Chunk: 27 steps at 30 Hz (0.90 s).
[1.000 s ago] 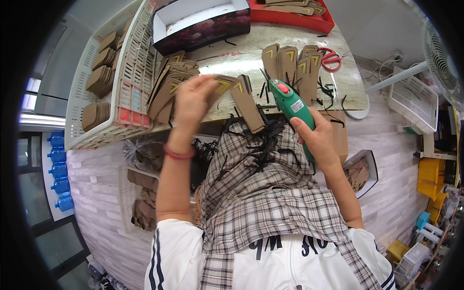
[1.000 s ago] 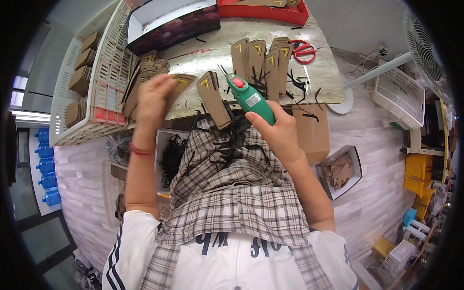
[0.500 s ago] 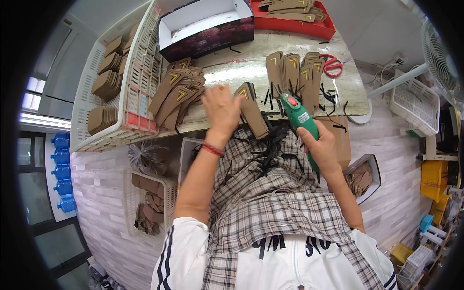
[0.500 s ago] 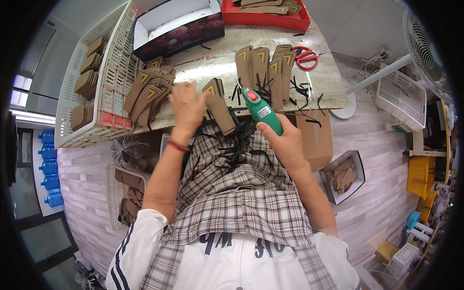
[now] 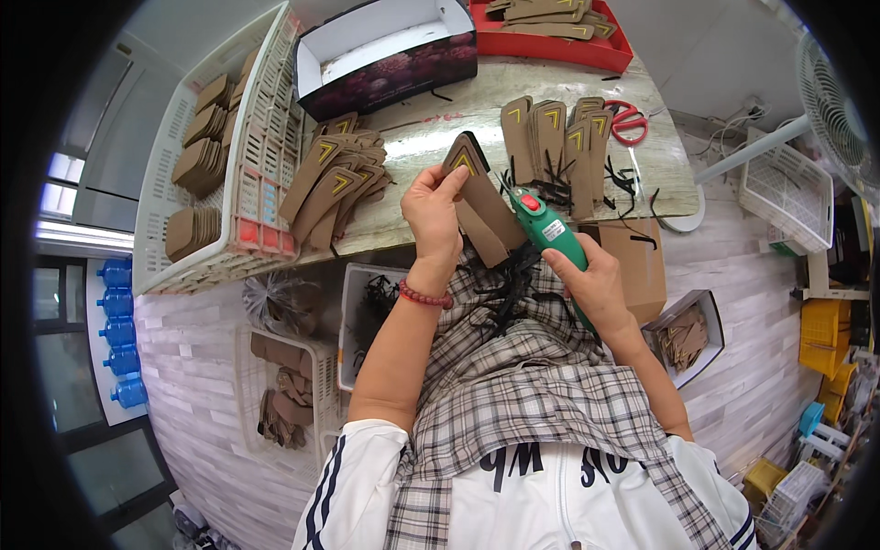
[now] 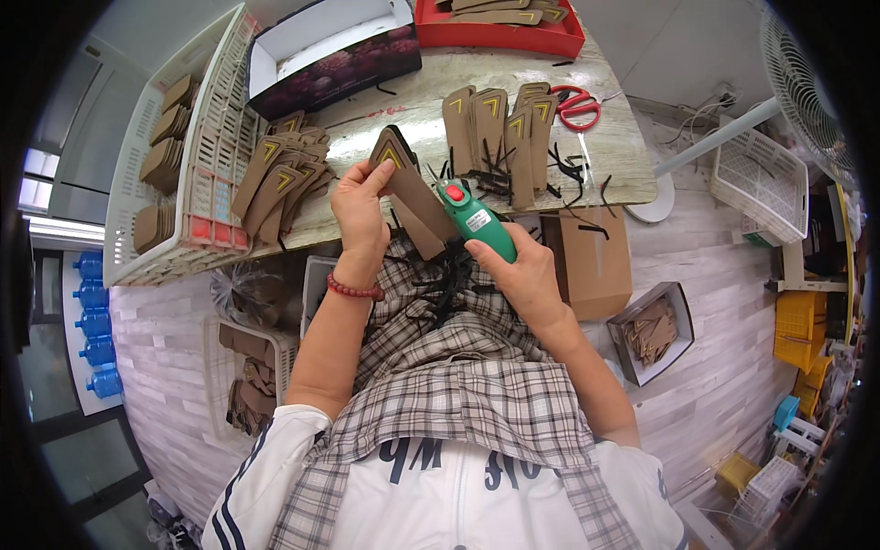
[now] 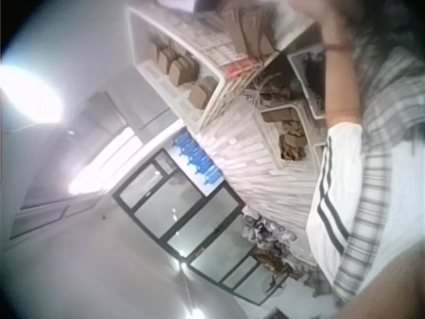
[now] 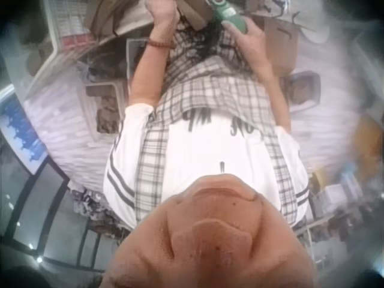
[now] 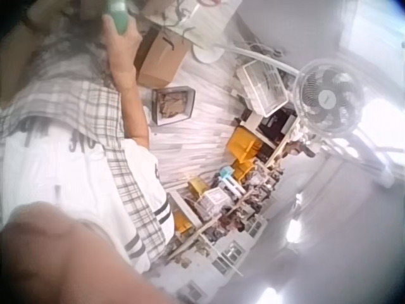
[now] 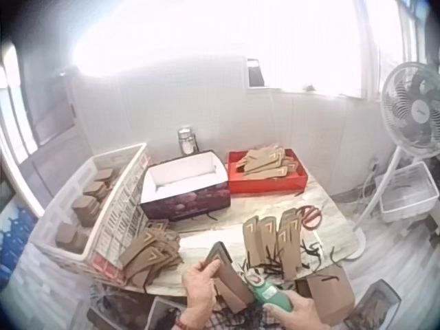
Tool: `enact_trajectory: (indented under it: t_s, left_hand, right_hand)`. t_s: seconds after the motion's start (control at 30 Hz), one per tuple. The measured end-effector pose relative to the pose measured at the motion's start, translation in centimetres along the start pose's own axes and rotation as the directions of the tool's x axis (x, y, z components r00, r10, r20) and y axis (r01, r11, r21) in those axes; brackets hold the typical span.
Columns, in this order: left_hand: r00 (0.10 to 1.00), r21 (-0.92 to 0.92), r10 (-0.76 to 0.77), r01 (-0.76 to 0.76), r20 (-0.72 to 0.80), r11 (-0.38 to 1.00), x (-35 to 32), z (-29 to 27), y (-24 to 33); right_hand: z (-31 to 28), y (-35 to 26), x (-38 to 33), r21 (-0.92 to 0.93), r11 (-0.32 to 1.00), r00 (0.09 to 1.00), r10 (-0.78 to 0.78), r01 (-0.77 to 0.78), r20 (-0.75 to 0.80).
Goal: The person uses a green rotary tool to trim the edges of small brown cardboard pieces on a workbench. They handle the pieces one at a time, rotating them to trim different sides, and place finished pieces into a red tray.
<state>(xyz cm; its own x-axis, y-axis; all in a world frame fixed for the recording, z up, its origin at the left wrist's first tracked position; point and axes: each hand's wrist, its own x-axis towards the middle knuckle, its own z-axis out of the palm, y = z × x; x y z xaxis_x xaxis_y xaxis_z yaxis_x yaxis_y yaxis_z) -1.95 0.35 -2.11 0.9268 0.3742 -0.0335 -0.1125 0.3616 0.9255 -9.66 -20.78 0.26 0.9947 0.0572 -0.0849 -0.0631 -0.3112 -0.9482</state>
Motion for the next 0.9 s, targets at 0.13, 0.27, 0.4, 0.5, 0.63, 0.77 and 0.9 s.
enact_trajectory:
  t_s: [0.13, 0.27, 0.4, 0.5, 0.63, 0.77, 0.9]
  left_hand:
    - [0.997, -0.064, -0.079, 0.079, 0.002, 0.995, -0.2, 0.9, 0.6]
    - [0.992, -0.118, -0.124, 0.126, 0.020, 0.985, -0.5, 1.6, -0.3]
    - [0.984, -0.125, -0.172, 0.177, 0.046, 0.976, -0.7, 1.8, -1.1]
    - [0.970, -0.132, -0.231, 0.239, 0.073, 0.962, -1.2, 1.9, -1.1]
    - [0.954, -0.122, -0.277, 0.290, 0.110, 0.949, -2.0, 2.0, -1.5]
    - [0.954, -0.111, -0.281, 0.292, 0.102, 0.950, -2.9, 2.4, -1.7]
    - [0.960, -0.071, -0.244, 0.255, 0.135, 0.964, -3.1, 1.9, -2.1]
  right_hand:
    - [0.1, -0.7, 0.1, 0.017, 1.000, 1.000, -0.005, 0.005, -0.008]
    - [-0.1, -0.7, 0.3, 0.060, 0.998, 1.000, 0.000, 0.000, -0.005]
    - [-0.4, -1.0, 0.3, 0.115, 0.993, 1.000, 0.028, -0.029, 0.012]
    - [-0.5, -0.9, 0.3, 0.096, 0.995, 0.999, 0.034, -0.035, 0.011]
    - [-0.3, -0.8, 0.5, 0.107, 0.994, 1.000, 0.025, -0.024, -0.012]
    - [-0.4, -0.9, 0.7, 0.119, 0.993, 0.999, 0.004, -0.001, -0.031]
    - [-0.6, -0.9, 0.9, 0.134, 0.991, 0.999, 0.022, -0.018, -0.028]
